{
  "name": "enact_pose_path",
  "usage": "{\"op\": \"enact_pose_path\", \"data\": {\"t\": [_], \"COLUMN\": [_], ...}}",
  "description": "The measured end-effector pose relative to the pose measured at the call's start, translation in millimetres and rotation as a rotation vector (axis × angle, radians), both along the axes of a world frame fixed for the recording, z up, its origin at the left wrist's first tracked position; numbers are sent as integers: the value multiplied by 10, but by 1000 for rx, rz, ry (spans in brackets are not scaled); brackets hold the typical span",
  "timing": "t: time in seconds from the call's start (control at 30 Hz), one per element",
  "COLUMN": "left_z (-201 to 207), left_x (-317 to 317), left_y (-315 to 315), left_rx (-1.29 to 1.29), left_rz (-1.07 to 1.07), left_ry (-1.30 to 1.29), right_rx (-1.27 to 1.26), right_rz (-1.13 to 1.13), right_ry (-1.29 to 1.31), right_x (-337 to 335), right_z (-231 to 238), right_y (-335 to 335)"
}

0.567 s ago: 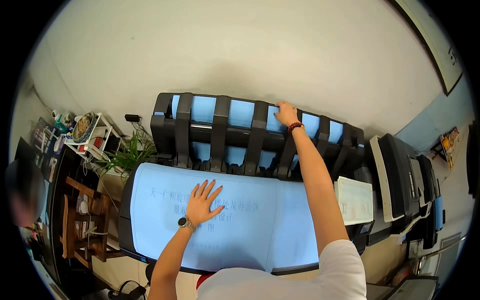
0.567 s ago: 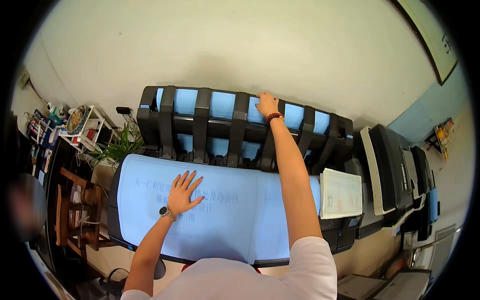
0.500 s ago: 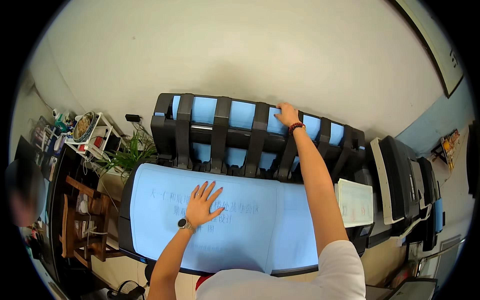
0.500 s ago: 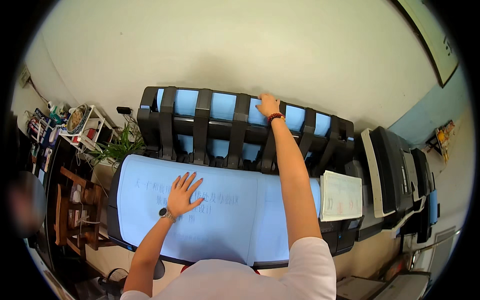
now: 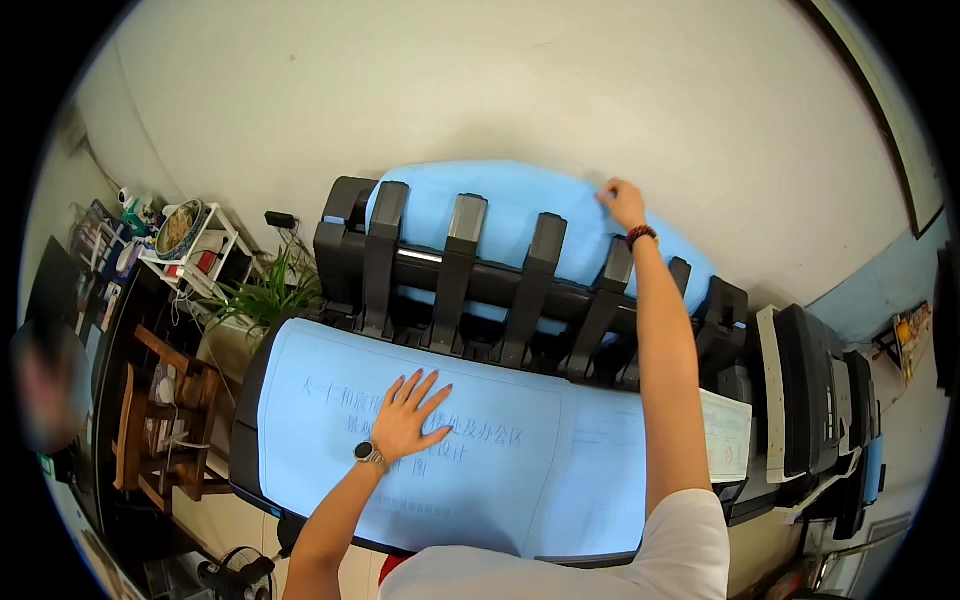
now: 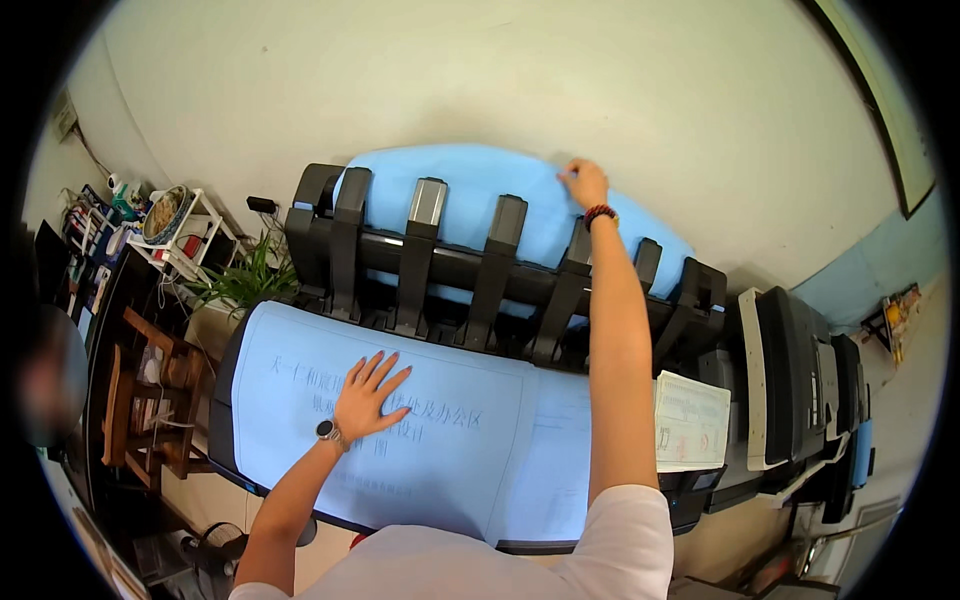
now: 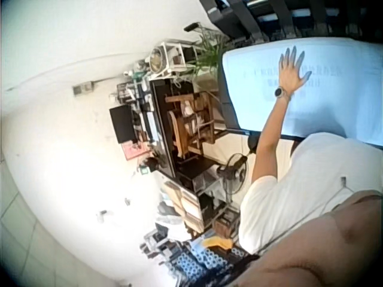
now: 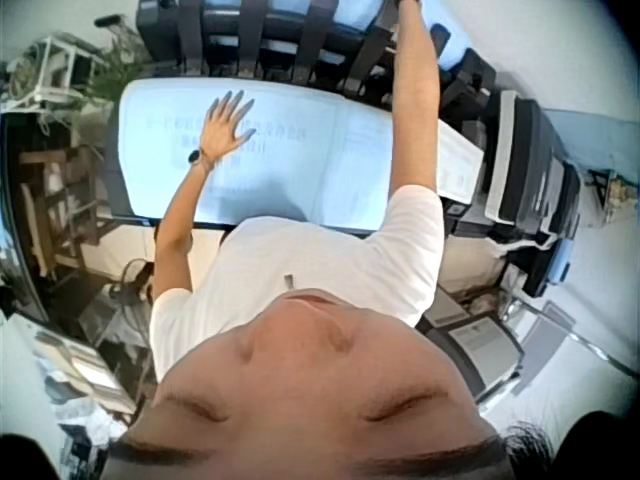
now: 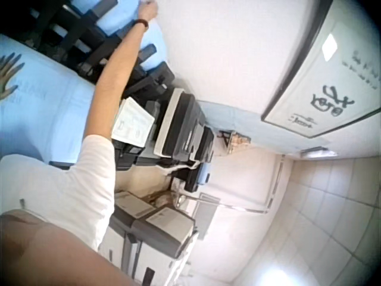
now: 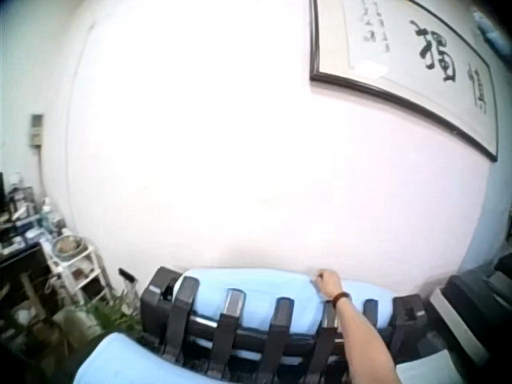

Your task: The person aligns blue paper sheets on a plotter by hand. They reposition and smooth out the paper, folding edges and stacking sheets on the machine's output tray.

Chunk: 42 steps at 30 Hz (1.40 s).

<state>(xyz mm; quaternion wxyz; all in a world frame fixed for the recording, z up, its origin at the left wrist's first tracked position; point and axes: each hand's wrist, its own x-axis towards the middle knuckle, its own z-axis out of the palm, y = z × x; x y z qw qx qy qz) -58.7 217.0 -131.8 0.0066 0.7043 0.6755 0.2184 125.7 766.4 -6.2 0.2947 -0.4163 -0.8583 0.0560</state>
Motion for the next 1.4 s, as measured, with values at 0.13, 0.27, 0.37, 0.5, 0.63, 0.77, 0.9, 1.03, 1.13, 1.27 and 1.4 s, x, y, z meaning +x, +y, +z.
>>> {"op": "enact_pose_path", "data": {"t": [0.13,0.27,0.37,0.5,0.63,0.77,0.9,1.03,1.13,1.27,1.4], "left_z": [-31,-44,-66,-104,-186,-201,-5,406,638,577,332], "left_x": [-15,-6,2,-1,-13,2,-10,195,422,426,345], "left_y": [-22,-27,-32,-63,-63,-40,-221,-313,-384,-778,-1267], "left_rx": [-5,6,17,35,59,50,96,88,122,168,216], "left_rz": [12,0,-4,-1,-3,-36,29,-35,-191,-221,-45], "left_ry": [1,2,4,27,51,-17,-366,-946,-1312,-1632,-1897], "right_rx": [301,581,642,654,626,529,412,244,117,-20,-154], "right_rz": [-96,-60,62,332,535,612,756,667,530,475,565], "right_ry": [245,466,559,550,402,330,256,208,208,194,163], "right_x": [-13,169,299,428,569,758,745,752,794,454,65], "right_z": [798,1935,2639,3153,3423,3625,3684,3714,3680,3065,2131], "right_y": [-46,-459,-1087,-2062,-2986,-3763,-4029,-4342,-4249,-3774,-3386]}}
